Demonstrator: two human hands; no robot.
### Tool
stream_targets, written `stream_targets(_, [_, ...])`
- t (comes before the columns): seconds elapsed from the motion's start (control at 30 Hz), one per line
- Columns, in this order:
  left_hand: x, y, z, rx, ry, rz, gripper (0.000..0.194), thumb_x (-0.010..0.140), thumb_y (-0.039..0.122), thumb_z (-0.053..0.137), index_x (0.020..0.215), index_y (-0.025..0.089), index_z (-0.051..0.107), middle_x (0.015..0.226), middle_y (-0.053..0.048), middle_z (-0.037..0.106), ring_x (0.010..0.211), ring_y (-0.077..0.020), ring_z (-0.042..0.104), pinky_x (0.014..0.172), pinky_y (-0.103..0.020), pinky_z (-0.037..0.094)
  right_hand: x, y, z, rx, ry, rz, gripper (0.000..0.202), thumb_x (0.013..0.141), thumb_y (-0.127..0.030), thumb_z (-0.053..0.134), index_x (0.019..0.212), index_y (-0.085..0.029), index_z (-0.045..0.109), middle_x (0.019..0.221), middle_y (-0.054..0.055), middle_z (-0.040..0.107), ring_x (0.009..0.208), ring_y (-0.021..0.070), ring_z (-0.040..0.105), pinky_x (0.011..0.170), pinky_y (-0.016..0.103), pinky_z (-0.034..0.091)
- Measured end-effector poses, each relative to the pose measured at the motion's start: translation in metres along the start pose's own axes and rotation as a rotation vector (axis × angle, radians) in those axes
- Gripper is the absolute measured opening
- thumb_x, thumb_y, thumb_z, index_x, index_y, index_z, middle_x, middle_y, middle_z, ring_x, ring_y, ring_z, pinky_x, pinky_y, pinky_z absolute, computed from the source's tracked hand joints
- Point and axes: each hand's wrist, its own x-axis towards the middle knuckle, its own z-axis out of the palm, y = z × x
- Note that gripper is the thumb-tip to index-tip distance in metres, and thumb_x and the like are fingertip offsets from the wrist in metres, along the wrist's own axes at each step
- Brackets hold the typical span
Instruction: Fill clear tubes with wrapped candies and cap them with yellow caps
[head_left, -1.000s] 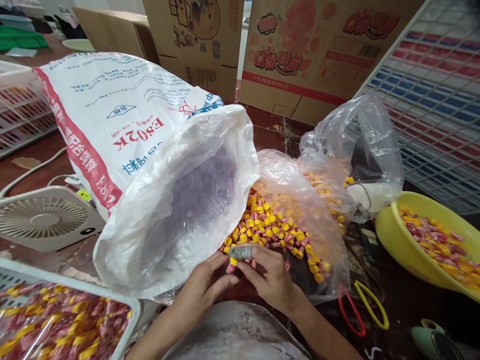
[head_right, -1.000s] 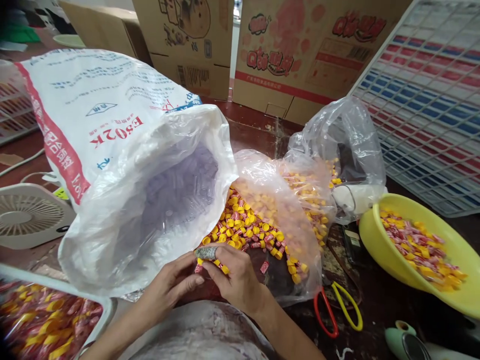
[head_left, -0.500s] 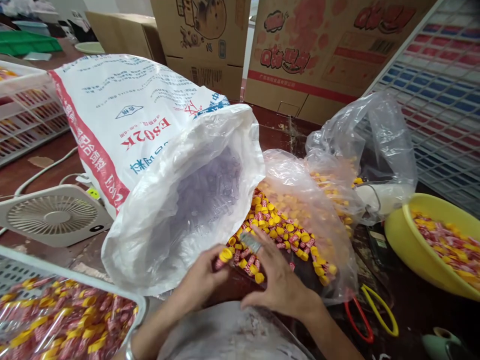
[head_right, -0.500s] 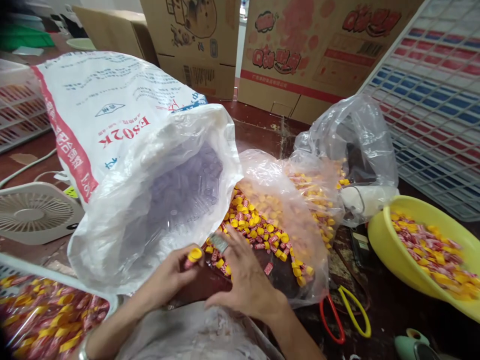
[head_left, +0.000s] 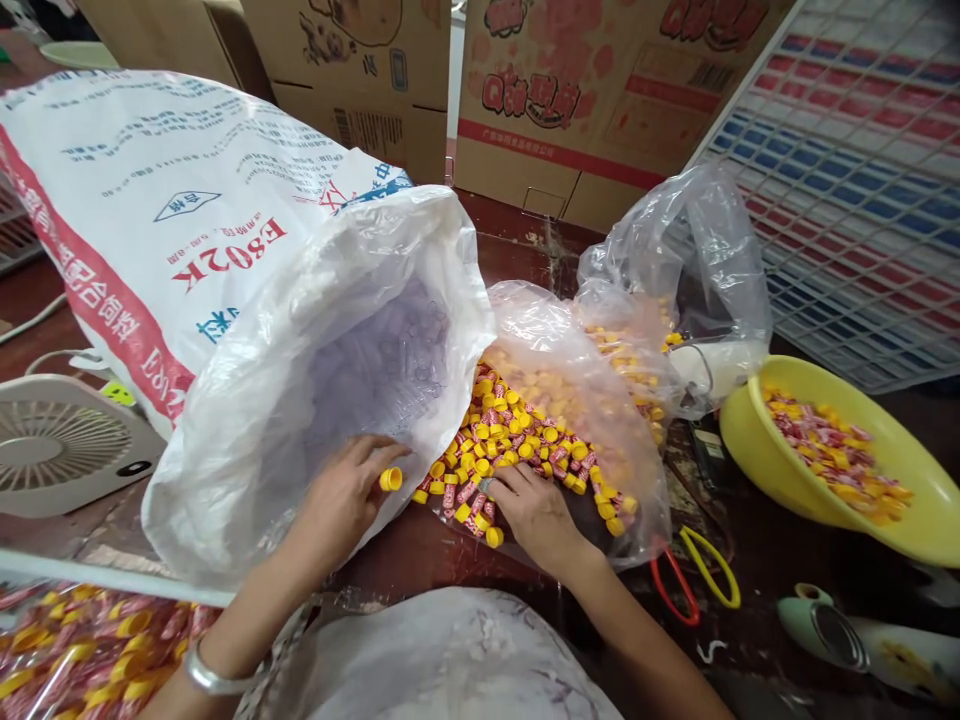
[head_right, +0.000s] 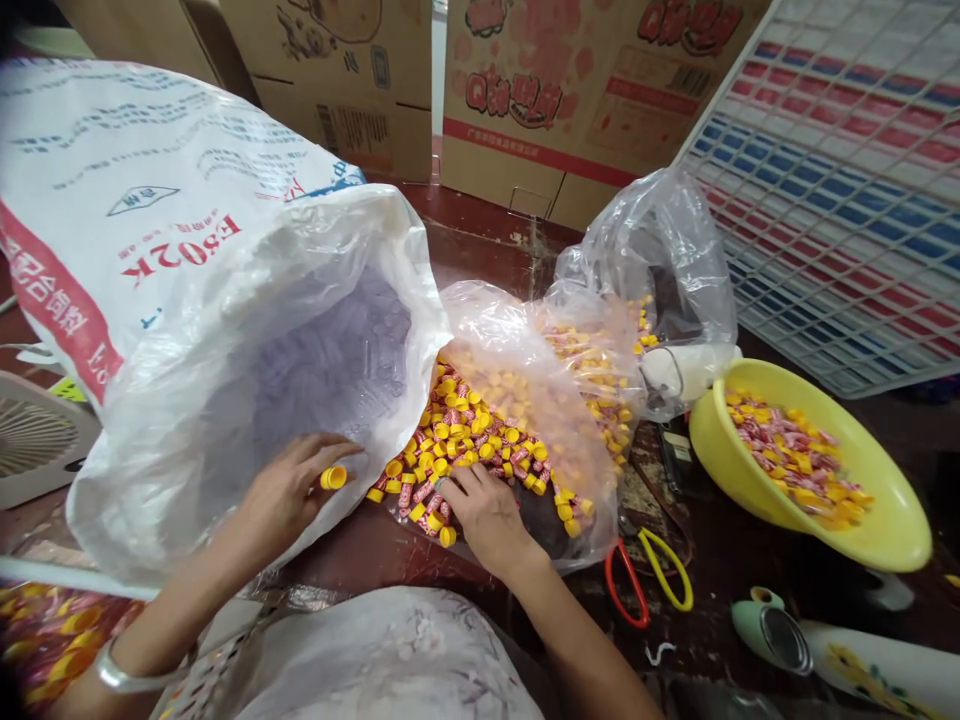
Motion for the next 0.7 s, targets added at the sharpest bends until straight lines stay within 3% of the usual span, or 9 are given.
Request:
stream_targets(0.1, [-0.018,0.025,0.002,-0.348,-0.119,-0.024,0.028,0.094,0.029,0.053,0.117,0.023,0.068,0.107,-0.008,0.072,0.096,-0.0229,0.068,0.085,-0.033,0.052,-0.001,0.009,0.0,0.011,-0.001,0.005,0.009,0.092,-0.014,0.064,0.091,-0.021,0.06,0.091,0.004,0.068,0.089,0.0223,0.061,0.075,0.032,0.051])
stream_targets(0.17, [-0.027,0.041,0.008,-0.504,-0.196,-0.084,0.028,0.092,0.035,0.058,0.115,0.023,0.068,0.107,-0.007,0.073,0.096,-0.0226,0.068,0.085,-0.032,0.052,-0.004,0.012,0.0,0.08,0.083,0.073,0.007,0.092,-0.017,0.063,0.087,-0.021,0.058,0.086,0.005,0.067,0.085,0.0222,0.063,0.073,0.032,0.052])
stream_targets(0.27, [-0.033,0.06,0.019,-0.669,-0.268,-0.185,0.027,0.088,0.038,0.064,0.11,0.023,0.071,0.108,-0.006,0.073,0.099,-0.0239,0.066,0.087,-0.032,0.049,-0.006,0.005,-0.003,0.408,0.276,0.281,0.006,0.092,-0.026,0.06,0.09,-0.021,0.058,0.083,0.004,0.068,0.075,0.0192,0.066,0.07,0.03,0.056])
stream_targets(0.37, [-0.031,0.07,0.029,-0.838,-0.3,-0.222,0.028,0.086,0.041,0.066,0.104,0.02,0.073,0.1,-0.005,0.073,0.093,-0.023,0.063,0.083,-0.03,0.047,-0.005,-0.011,-0.015,0.827,0.292,0.346,0.014,0.095,-0.03,0.057,0.105,-0.021,0.059,0.09,0.003,0.072,0.08,0.0178,0.071,0.07,0.028,0.059])
stream_targets(0.43, [-0.028,0.073,0.03,-0.971,-0.305,-0.236,0.03,0.085,0.044,0.067,0.1,0.017,0.072,0.091,-0.004,0.071,0.084,-0.0205,0.059,0.078,-0.029,0.046,-0.002,-0.021,-0.026,0.91,0.23,0.282,0.014,0.095,-0.028,0.057,0.106,-0.021,0.061,0.093,0.004,0.072,0.085,0.0183,0.071,0.074,0.029,0.06])
stream_targets(0.57, [-0.025,0.075,0.026,-1.17,-0.287,-0.293,0.033,0.083,0.048,0.069,0.089,0.015,0.07,0.08,-0.001,0.064,0.074,-0.0163,0.052,0.071,-0.026,0.042,0.003,-0.029,-0.046,0.74,0.16,0.053,0.011,0.097,-0.023,0.054,0.102,-0.021,0.064,0.102,0.007,0.072,0.099,0.0201,0.068,0.089,0.035,0.057])
stream_targets(0.63, [-0.024,0.076,0.024,-1.272,-0.268,-0.332,0.034,0.081,0.048,0.072,0.08,0.015,0.066,0.076,0.0,0.06,0.073,-0.015,0.049,0.07,-0.026,0.042,0.004,-0.031,-0.049,0.608,0.157,-0.077,0.019,0.096,-0.031,0.059,0.108,-0.018,0.062,0.113,0.012,0.07,0.111,0.0254,0.065,0.097,0.042,0.055])
stream_targets(0.7, [-0.023,0.078,0.025,-1.398,-0.249,-0.388,0.035,0.079,0.048,0.075,0.08,0.014,0.065,0.077,0.0,0.06,0.073,-0.0144,0.05,0.072,-0.026,0.043,0.005,-0.033,-0.044,0.445,0.192,-0.144,0.04,0.087,-0.044,0.069,0.113,-0.015,0.058,0.118,0.018,0.068,0.117,0.0329,0.061,0.101,0.052,0.052])
